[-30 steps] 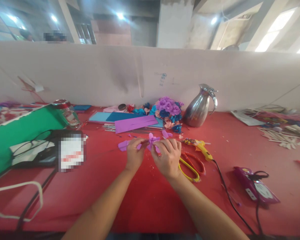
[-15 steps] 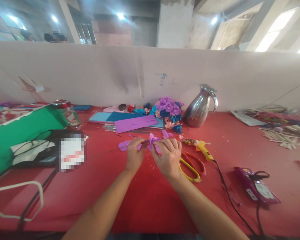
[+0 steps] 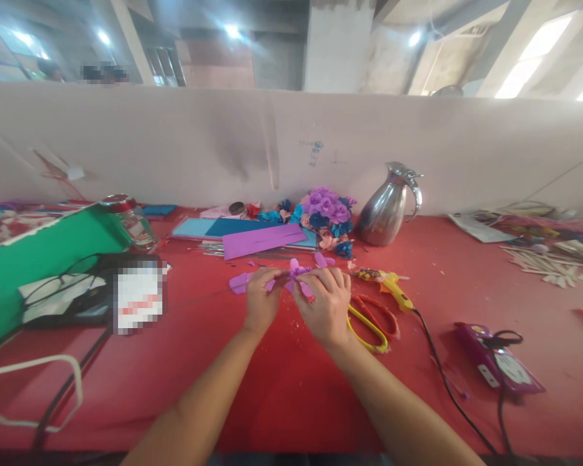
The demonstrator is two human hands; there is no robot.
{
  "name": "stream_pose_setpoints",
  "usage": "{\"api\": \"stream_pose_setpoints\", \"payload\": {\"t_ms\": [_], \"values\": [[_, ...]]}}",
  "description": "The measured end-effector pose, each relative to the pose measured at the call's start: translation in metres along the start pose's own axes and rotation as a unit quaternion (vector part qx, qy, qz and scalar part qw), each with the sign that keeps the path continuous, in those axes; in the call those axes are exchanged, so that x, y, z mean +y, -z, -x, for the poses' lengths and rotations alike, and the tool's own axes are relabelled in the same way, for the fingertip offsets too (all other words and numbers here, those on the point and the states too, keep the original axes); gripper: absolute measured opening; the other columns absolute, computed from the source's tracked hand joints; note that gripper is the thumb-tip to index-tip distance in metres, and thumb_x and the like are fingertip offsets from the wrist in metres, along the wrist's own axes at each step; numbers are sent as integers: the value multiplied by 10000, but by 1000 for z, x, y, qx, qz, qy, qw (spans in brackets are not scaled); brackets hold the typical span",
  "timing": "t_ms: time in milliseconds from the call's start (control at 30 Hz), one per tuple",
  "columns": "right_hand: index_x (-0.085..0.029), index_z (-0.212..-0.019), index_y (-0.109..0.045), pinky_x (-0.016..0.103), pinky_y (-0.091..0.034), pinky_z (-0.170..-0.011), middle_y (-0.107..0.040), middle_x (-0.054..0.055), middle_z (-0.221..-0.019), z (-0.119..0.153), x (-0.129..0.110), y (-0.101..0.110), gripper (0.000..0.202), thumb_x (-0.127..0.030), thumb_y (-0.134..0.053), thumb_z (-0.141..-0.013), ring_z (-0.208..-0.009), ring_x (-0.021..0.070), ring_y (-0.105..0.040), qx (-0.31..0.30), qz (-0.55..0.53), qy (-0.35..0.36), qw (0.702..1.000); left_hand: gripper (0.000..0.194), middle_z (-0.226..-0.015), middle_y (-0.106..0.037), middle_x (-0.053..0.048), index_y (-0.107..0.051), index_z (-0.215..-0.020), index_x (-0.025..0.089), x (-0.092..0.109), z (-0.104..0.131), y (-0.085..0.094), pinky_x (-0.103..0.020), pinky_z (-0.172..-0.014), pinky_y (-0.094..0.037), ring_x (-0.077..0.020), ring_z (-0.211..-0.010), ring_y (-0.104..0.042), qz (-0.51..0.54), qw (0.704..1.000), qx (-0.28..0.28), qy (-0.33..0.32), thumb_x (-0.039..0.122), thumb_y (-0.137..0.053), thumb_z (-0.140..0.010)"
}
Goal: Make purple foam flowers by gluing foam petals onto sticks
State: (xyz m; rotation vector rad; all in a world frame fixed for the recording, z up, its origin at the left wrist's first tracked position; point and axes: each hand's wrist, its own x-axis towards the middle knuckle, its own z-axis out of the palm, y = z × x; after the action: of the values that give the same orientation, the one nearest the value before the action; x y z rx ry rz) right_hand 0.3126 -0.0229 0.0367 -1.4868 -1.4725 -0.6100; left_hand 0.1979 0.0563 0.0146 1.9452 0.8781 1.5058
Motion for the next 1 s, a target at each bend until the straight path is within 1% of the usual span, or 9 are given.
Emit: {"api": "stream_pose_setpoints", "payload": {"t_ms": [100, 200, 300, 367, 400, 500, 567, 733, 1000], "values": [[-237, -779, -671, 344, -344, -755, -684, 4, -774, -1, -2, 3, 35, -213, -666, -805, -770, 181, -541, -4, -18, 2, 1000, 135, -756, -713, -25, -721, -758, 220, -1, 0, 0, -315, -730, -484, -176, -725, -620, 14, 1000, -5, 10, 284, -614, -810], [-229, -782, -667, 346, -367, -768, -678, 17, -794, -7, 3, 9, 50, -238, -638, -822, -792, 185, -551, -10, -74, -7, 997, 129, -770, -717, -25, -729, -770, 229, -5, -1, 0, -326, -756, -493, -181, -750, -632, 32, 998, -33, 34, 258, -607, -798], [-217, -787, -661, 355, -394, -803, -670, 22, -805, -18, 18, 16, 105, -228, -573, -842, -816, 186, -571, -11, -170, -77, 982, 131, -787, -727, -33, -739, -764, 225, -8, -2, -1, -334, -775, -495, -191, -780, -647, 70, 991, -92, 64, 235, -609, -770], [-216, -797, -674, 368, -402, -835, -675, 24, -841, -26, 32, 20, 128, -250, -557, -837, -859, 193, -587, -48, -242, -153, 957, 124, -810, -732, -40, -742, -767, 215, -9, -2, -1, -326, -772, -493, -196, -802, -650, 102, 981, -134, 96, 235, -621, -754], [-216, -810, -684, 368, -409, -835, -678, 29, -868, -29, 38, 21, 137, -273, -562, -828, -878, 198, -593, -83, -285, -190, 936, 117, -814, -730, -40, -742, -773, 210, -9, -3, -1, -319, -764, -492, -197, -808, -649, 117, 975, -152, 113, 239, -631, -748], [-203, -827, -703, 341, -433, -796, -688, 43, -900, -35, 51, 24, 187, -346, -586, -799, -880, 202, -607, -213, -400, -275, 848, 108, -767, -711, -34, -727, -756, 197, -7, -2, -2, -305, -729, -491, -192, -778, -639, 160, 957, -190, 149, 278, -657, -752], [-195, -798, -704, 323, -435, -780, -691, 39, -865, -36, 52, 25, 203, -369, -601, -783, -855, 194, -609, -273, -427, -300, 808, 148, -733, -695, -34, -713, -727, 188, -6, -2, -1, -305, -707, -494, -187, -738, -628, 181, 947, -215, 154, 326, -668, -761], [-187, -721, -687, 297, -434, -740, -671, 11, -754, -35, 45, 24, 170, -354, -653, -731, -762, 162, -589, -336, -444, -305, 773, 209, -744, -686, -45, -711, -733, 186, 0, -2, 0, -303, -690, -497, -187, -737, -621, 187, 934, -265, 149, 390, -677, -764], [-182, -671, -652, 286, -423, -705, -637, -3, -705, -33, 42, 20, 129, -307, -653, -704, -696, 134, -557, -309, -475, -330, 755, 250, -721, -673, -42, -691, -684, 186, 1, -3, 2, -303, -661, -490, -174, -681, -597, 204, 926, -279, 151, 425, -688, -756]]}}
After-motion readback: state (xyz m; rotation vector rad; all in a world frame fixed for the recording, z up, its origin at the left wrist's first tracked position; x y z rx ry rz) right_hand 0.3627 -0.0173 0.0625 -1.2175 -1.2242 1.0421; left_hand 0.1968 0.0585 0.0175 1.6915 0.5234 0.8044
